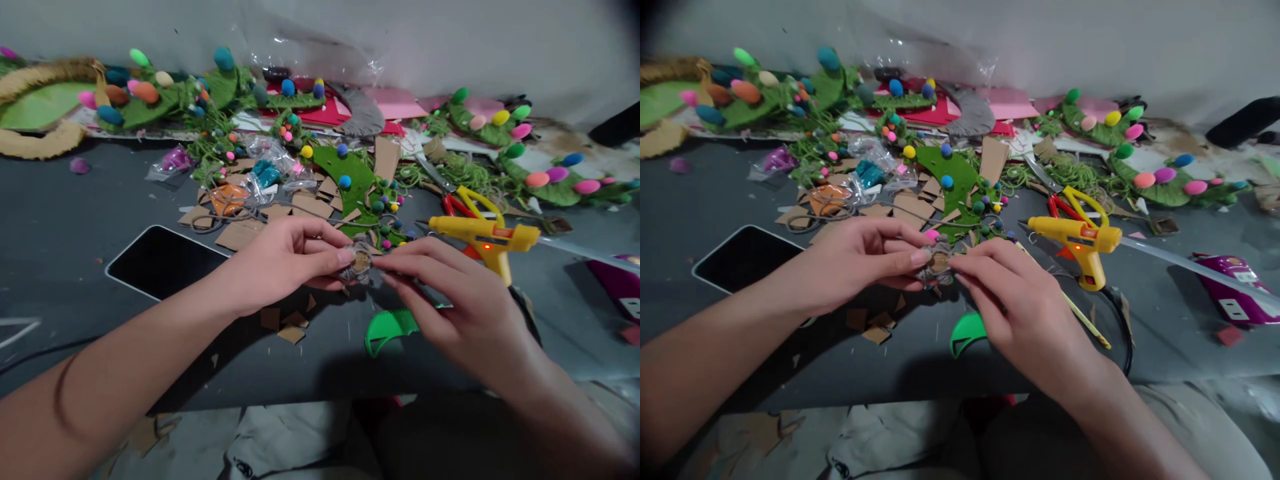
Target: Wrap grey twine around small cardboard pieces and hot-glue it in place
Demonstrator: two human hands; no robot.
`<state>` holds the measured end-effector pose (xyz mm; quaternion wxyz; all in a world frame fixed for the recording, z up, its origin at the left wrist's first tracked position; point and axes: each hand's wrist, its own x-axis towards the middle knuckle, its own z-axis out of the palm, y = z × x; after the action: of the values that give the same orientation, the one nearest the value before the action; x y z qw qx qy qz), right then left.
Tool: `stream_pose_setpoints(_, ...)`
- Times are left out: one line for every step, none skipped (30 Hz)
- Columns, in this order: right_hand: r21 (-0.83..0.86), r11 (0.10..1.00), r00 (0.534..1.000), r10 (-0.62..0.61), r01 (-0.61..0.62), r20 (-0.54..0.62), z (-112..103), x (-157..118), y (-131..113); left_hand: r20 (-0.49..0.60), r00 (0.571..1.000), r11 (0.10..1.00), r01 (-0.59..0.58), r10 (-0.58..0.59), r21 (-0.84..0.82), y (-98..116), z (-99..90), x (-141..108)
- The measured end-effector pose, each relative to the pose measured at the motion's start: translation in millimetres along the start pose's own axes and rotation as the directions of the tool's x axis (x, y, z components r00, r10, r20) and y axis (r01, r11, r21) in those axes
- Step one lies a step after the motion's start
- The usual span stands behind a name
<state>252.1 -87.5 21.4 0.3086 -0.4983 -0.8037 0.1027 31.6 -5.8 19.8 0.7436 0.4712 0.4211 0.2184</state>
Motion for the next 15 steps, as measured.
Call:
stream_pose_setpoints(-0.003,1.0,1.0,0.0,0.0,0.008,-1.0,-0.9,0.8,-0.004,1.0,1.0,0.002,-0.002,0.003,0.4,0.0,-0.2)
stream_pose_setpoints(-0.01,1.0,1.0,0.006,-0.006,0.006,-1.7,-1.8,1.4,-0.005,1.0,1.0,0.004,-0.004,0.006,0.6,-0.2,-0.6)
stream_pose_setpoints(-0.02,1.0,1.0,0.019,-0.02,-0.006,-2.2,-2.5,1.8,-0.005,1.0,1.0,0.005,-0.005,0.007,0.8,-0.3,-1.0)
stream_pose_setpoints(-0.032,0.999,0.999,0.039,-0.04,-0.024,-2.4,-3.1,2.1,-0.003,1.0,1.0,0.007,-0.007,0.008,0.8,-0.5,-1.5)
stream_pose_setpoints(-0.041,0.997,0.997,0.059,-0.061,-0.04,-2.4,-3.3,2.2,-0.003,1.0,1.0,0.008,-0.008,0.011,0.7,-0.7,-1.8)
stream_pose_setpoints(-0.045,0.996,0.996,0.075,-0.078,-0.055,-2.3,-3.2,2.3,-0.003,1.0,1.0,0.008,-0.008,0.014,0.6,-0.9,-2.1)
stream_pose_setpoints(-0.044,0.996,0.995,0.08,-0.083,-0.062,-2.1,-2.8,2.2,-0.002,1.0,1.0,0.006,-0.006,0.018,0.6,-0.9,-2.1)
stream_pose_setpoints(-0.039,0.996,0.995,0.073,-0.075,-0.062,-1.8,-2.1,2.1,-0.003,1.0,1.0,0.003,-0.003,0.022,0.6,-1.0,-2.1)
stream_pose_setpoints(-0.033,0.997,0.996,0.061,-0.064,-0.06,-1.6,-1.1,1.9,-0.001,1.0,1.0,0.001,-0.001,0.023,0.7,-0.9,-1.9)
stream_pose_setpoints(-0.027,0.999,0.997,0.046,-0.048,-0.059,-1.3,0.0,1.7,-0.001,1.0,1.0,-0.003,0.003,0.023,0.8,-0.9,-1.8)
stream_pose_setpoints(-0.023,0.999,0.998,0.035,-0.037,-0.06,-1.0,1.1,1.4,0.0,1.0,1.0,-0.006,0.006,0.021,1.0,-0.8,-1.6)
stream_pose_setpoints(-0.022,0.999,0.998,0.031,-0.033,-0.062,-0.7,2.1,1.1,0.002,1.0,1.0,-0.009,0.009,0.019,1.1,-0.8,-1.6)
stream_pose_setpoints(-0.022,0.999,0.997,0.032,-0.034,-0.065,-0.3,2.9,0.7,0.003,1.0,1.0,-0.011,0.011,0.017,1.1,-0.7,-1.5)
stream_pose_setpoints(-0.023,0.999,0.997,0.036,-0.038,-0.07,0.2,3.6,0.4,0.004,1.0,1.0,-0.012,0.012,0.018,0.9,-0.7,-1.6)
stream_pose_setpoints(-0.025,0.999,0.996,0.043,-0.045,-0.076,0.7,3.9,0.1,0.007,1.0,1.0,-0.013,0.013,0.019,0.6,-0.7,-1.6)
